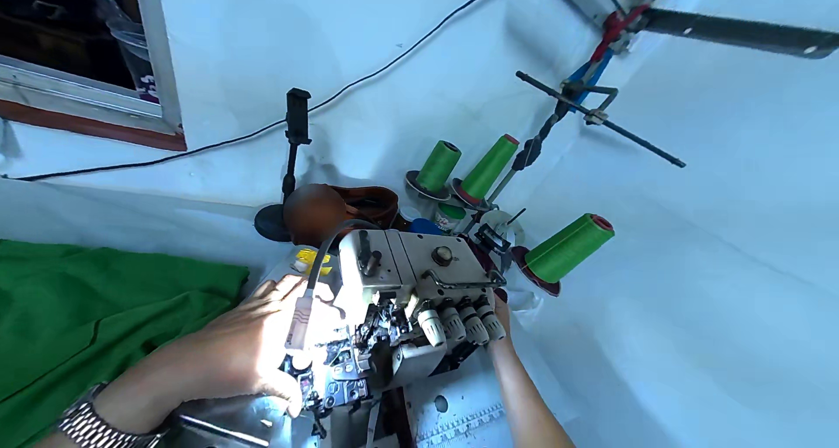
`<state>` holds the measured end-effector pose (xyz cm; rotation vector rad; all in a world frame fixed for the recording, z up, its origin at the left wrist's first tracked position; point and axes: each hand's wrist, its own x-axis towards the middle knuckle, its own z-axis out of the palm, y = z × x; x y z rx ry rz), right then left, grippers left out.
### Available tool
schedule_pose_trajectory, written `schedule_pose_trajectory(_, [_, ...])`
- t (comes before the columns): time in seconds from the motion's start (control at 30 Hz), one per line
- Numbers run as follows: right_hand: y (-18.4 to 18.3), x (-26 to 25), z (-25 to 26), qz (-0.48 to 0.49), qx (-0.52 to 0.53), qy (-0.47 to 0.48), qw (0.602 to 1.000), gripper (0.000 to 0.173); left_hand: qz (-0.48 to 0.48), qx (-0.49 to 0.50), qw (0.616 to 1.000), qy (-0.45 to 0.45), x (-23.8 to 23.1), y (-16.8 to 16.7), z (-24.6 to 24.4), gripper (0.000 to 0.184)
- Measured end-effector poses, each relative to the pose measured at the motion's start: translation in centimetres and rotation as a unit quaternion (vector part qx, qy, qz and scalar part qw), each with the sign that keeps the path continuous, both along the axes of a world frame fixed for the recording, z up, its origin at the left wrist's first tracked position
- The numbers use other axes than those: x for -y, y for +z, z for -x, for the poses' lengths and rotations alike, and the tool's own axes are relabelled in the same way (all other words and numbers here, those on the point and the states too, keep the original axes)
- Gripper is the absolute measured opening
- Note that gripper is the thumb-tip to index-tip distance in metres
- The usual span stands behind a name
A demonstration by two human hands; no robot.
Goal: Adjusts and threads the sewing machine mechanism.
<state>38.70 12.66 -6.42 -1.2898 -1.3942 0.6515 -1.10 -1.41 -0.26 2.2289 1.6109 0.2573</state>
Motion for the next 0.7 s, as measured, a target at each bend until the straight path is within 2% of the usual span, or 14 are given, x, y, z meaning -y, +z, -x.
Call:
schedule_pose_trajectory(0.1, [1.1, -0.4, 0.4, 0.051, 0.089, 0.002, 0.995, 0.019, -0.007, 0.003, 1.000, -0.003, 0.0, -0.1, 0.1, 0.118])
schedule_pose_trajectory(0.2, [4.2, -1.4, 0.8, 0.158, 0.281, 0.030, 0.946, 0.028, -0.024, 0.013, 1.000, -0.007, 0.0, -0.5, 0.3, 0.117])
schedule_pose_trajectory(0.23, [5.1, -1.5, 1.3, 0.188, 0.316, 0.038, 0.929, 0.031, -0.024, 0.018, 1.000, -0.003, 0.0, -0.5, 0.3, 0.117])
schedule_pose_trajectory(0.3, [5.8, -1.0, 1.9, 0.193, 0.289, 0.046, 0.937, 0.032, -0.022, 0.022, 1.000, -0.001, 0.1, -0.4, 0.2, 0.117])
schedule_pose_trajectory(0.37, [4.7, -0.5, 1.6, 0.146, 0.172, 0.067, 0.972, 0.027, -0.026, 0.022, 0.999, 0.001, 0.1, -0.4, 0.2, 0.116])
schedule_pose_trajectory(0.43, [4.4, -0.3, 1.7, 0.134, 0.113, 0.081, 0.981, 0.027, -0.021, 0.016, 1.000, 0.003, 0.2, -0.2, 0.2, 0.115])
schedule_pose_trajectory(0.53, [5.1, -0.3, 2.3, 0.151, 0.174, 0.049, 0.972, 0.028, -0.028, 0.013, 1.000, -0.005, 0.1, -0.6, 0.3, 0.115])
schedule_pose_trajectory(0.63, [5.0, -0.2, 2.3, 0.132, 0.165, 0.056, 0.976, 0.027, -0.025, 0.021, 0.999, -0.003, 0.2, -0.4, 0.3, 0.118])
schedule_pose_trajectory(0.7, [4.4, -1.5, 1.9, 0.130, 0.222, 0.038, 0.966, 0.028, -0.045, 0.021, 0.999, -0.014, 0.2, -0.7, 0.3, 0.116])
